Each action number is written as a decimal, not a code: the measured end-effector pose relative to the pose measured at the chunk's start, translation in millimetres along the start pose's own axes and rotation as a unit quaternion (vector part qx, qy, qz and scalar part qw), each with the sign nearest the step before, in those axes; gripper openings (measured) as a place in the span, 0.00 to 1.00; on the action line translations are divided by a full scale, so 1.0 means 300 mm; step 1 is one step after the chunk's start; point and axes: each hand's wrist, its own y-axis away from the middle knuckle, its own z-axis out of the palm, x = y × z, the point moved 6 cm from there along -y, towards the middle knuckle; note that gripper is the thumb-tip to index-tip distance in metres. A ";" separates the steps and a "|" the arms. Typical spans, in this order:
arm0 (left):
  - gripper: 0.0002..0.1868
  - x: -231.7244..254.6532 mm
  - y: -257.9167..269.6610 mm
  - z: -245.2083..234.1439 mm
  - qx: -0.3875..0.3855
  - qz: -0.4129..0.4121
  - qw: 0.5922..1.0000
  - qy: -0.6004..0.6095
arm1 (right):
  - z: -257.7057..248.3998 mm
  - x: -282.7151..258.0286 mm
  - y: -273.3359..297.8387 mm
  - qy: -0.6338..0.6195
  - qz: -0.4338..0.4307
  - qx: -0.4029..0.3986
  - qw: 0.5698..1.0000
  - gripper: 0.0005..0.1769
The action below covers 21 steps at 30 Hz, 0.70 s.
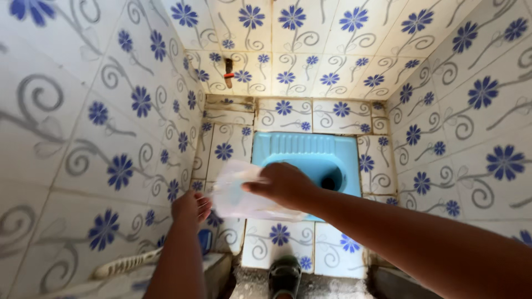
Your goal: The person opens a bathroom door, then repeatedly scoops water from a tap into a plastic container and pours it into a squat toilet. The person refills the container multiple times and continues pouring water into the toilet before closing the door.
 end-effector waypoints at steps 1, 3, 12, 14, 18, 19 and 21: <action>0.15 0.021 -0.025 -0.002 0.002 0.000 1.000 0.008 | -0.031 -0.048 -0.032 -0.003 -0.032 0.004 0.999 0.39; 0.16 0.052 -0.044 -0.003 0.001 0.000 0.999 0.035 | -0.069 -0.145 -0.090 -0.016 -0.099 0.009 0.995 0.37; 0.20 0.618 0.041 0.235 -0.170 0.126 0.960 0.181 | -0.298 -0.099 -0.460 -0.003 -0.094 0.123 0.988 0.37; 0.21 0.718 0.088 0.305 -0.214 0.145 0.953 0.156 | -0.349 -0.009 -0.460 -0.028 -0.059 0.168 0.984 0.38; 0.13 0.763 0.158 0.411 -0.237 0.163 0.955 0.069 | -0.406 0.170 -0.364 -0.144 0.034 0.236 0.960 0.36; 0.08 0.752 0.164 0.428 -0.230 0.162 0.958 0.047 | -0.406 0.211 -0.324 -0.186 0.062 0.249 0.949 0.32; 0.06 0.711 0.172 0.445 -0.189 0.196 0.961 -0.040 | -0.392 0.292 -0.247 -0.233 0.140 0.266 0.925 0.31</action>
